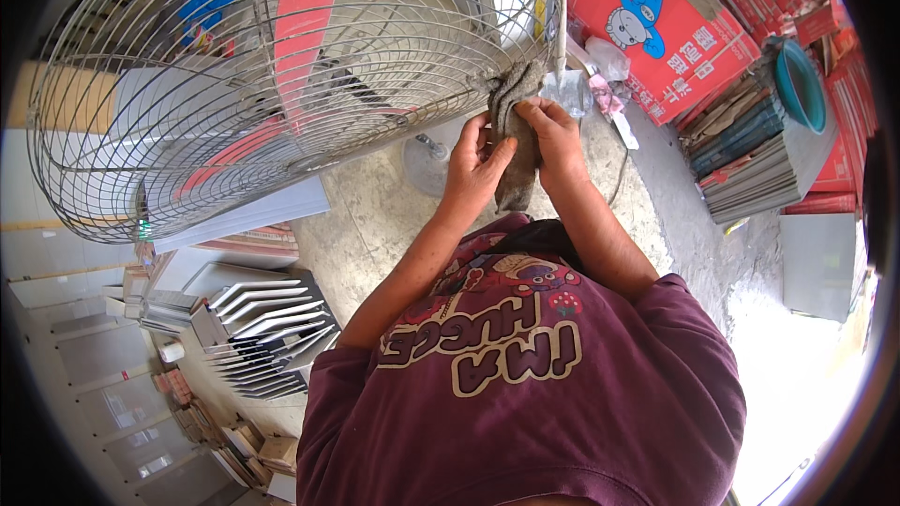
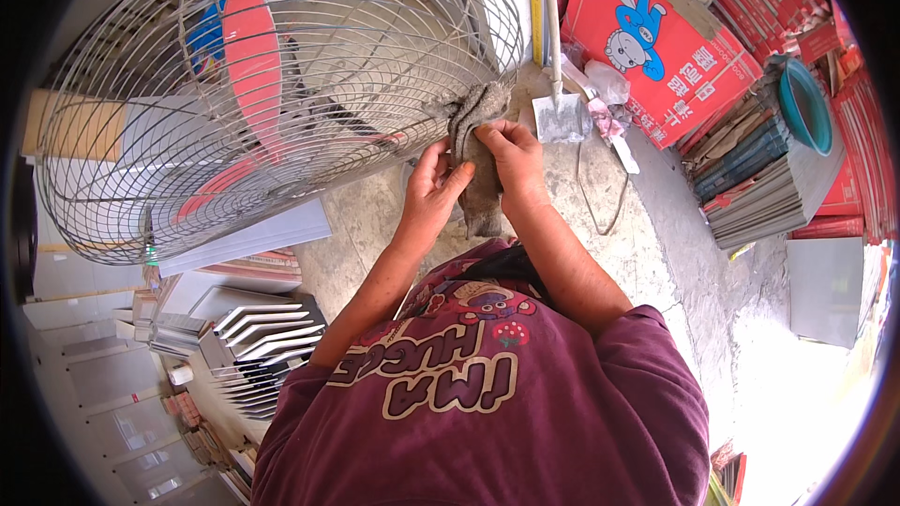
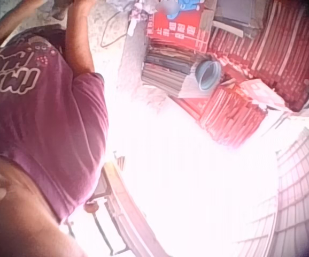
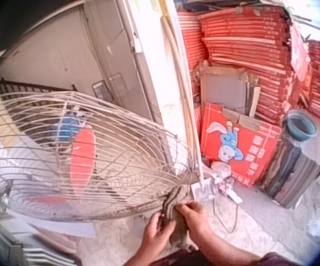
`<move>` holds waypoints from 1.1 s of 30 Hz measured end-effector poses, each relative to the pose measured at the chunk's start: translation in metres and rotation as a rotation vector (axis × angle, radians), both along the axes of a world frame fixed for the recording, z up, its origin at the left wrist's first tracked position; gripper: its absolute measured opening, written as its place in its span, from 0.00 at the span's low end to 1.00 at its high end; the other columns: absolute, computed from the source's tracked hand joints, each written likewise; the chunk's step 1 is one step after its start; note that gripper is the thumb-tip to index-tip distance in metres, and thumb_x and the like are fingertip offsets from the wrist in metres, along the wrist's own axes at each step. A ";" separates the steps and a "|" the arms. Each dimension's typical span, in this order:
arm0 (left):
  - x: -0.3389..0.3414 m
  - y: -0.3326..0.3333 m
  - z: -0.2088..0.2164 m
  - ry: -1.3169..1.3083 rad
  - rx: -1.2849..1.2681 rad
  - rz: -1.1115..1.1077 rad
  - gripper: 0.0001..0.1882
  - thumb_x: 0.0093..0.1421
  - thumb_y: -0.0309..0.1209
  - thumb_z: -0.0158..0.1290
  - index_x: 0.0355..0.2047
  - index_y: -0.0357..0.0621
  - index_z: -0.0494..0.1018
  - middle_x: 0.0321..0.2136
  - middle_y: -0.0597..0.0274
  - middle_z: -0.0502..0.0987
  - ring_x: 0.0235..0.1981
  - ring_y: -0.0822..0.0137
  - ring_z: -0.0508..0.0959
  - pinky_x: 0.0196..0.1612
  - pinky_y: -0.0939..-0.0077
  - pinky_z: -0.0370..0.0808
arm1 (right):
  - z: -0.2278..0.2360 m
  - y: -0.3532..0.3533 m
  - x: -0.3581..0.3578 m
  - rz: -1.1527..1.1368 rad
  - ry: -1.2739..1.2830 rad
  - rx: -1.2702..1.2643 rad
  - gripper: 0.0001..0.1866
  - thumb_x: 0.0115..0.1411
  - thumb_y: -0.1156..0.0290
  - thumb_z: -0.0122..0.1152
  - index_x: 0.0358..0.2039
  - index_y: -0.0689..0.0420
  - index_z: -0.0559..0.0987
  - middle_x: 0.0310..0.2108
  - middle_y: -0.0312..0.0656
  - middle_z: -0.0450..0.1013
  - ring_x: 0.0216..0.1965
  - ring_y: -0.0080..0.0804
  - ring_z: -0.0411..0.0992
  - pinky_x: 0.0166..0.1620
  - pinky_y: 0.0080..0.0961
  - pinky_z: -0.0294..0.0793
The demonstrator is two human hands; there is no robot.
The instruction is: The person wipes the metal wire cage of a standing fan with a cloth, moving their hands along the grill ribs.
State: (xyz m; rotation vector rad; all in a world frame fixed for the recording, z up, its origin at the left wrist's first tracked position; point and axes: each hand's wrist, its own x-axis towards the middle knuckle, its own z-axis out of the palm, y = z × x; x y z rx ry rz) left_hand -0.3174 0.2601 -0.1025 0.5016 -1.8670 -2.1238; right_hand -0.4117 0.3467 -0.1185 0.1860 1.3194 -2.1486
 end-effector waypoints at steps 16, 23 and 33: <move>0.000 0.009 0.034 0.310 -0.067 0.037 0.24 0.59 0.21 0.50 0.55 0.35 0.59 0.46 0.61 0.69 0.45 0.74 0.70 0.49 0.81 0.67 | 0.057 0.004 0.022 -0.117 0.640 -0.012 0.17 0.54 0.70 0.63 0.42 0.60 0.70 0.34 0.36 0.70 0.35 0.19 0.67 0.37 0.15 0.67; -0.003 0.010 0.051 0.370 -0.277 -0.001 0.28 0.57 0.22 0.51 0.58 0.37 0.56 0.46 0.59 0.66 0.44 0.68 0.72 0.46 0.75 0.71 | 0.074 0.011 0.020 -0.123 0.854 -0.050 0.18 0.56 0.74 0.60 0.46 0.59 0.67 0.36 0.36 0.70 0.38 0.20 0.68 0.41 0.17 0.68; 0.002 0.015 0.021 0.238 -0.199 -0.110 0.35 0.56 0.27 0.54 0.61 0.36 0.50 0.49 0.52 0.65 0.46 0.65 0.71 0.45 0.74 0.71 | 0.044 0.016 -0.008 -0.022 0.483 -0.052 0.11 0.57 0.76 0.58 0.40 0.61 0.70 0.34 0.37 0.73 0.35 0.20 0.69 0.38 0.17 0.70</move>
